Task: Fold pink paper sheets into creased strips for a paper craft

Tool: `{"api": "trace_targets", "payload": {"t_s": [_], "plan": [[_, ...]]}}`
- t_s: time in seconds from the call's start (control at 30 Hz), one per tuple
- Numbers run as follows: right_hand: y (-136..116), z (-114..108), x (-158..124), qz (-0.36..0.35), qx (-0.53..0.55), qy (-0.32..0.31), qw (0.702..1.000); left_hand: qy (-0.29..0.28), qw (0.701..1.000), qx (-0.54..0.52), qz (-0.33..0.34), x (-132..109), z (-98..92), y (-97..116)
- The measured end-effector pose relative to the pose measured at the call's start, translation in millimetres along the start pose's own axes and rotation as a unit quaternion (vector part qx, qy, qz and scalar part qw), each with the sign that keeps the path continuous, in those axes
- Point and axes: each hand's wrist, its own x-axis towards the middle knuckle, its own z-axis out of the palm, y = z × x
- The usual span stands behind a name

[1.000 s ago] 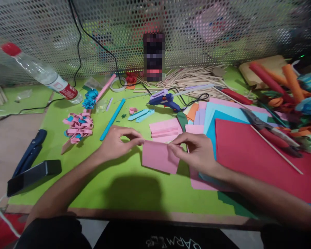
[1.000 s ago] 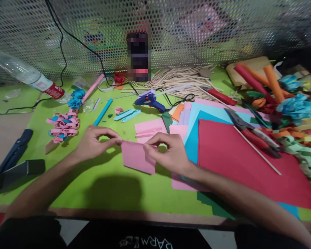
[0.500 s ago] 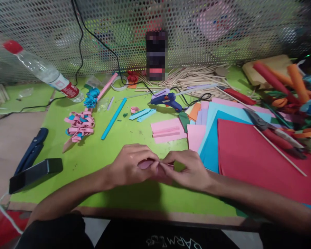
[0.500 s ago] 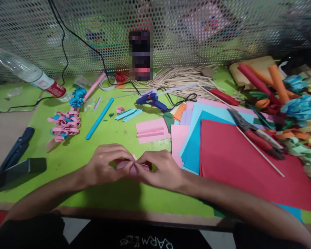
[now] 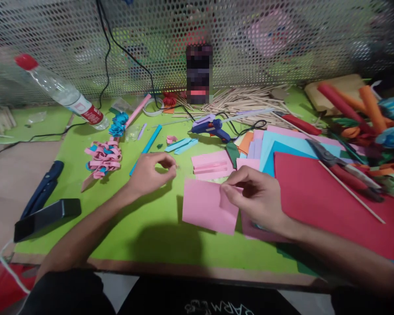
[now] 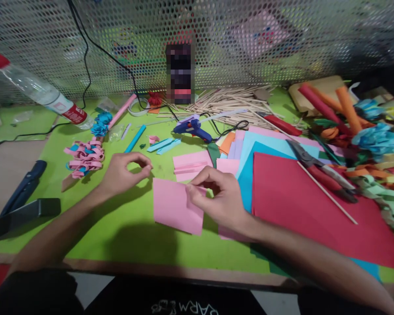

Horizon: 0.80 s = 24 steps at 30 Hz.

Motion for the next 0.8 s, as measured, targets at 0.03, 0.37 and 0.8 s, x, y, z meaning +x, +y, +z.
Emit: {"api": "trace_targets", "payload": {"t_s": [0.03, 0.37, 0.8], "plan": [[1.8, 1.7, 0.0, 0.013, 0.011, -0.011, 1.0, -0.017, 0.998, -0.053, -0.025, -0.2, 1.5, 0.8], [22.0, 12.0, 2.9, 0.042, -0.001, -0.092, 0.995, -0.08, 0.996, -0.04, 0.001, -26.3, 27.8, 30.7], [10.7, 13.5, 2.6, 0.026, -0.078, -0.115, 0.99, -0.018, 0.992, 0.034, 0.121, -40.8, 37.4, 31.9]]}}
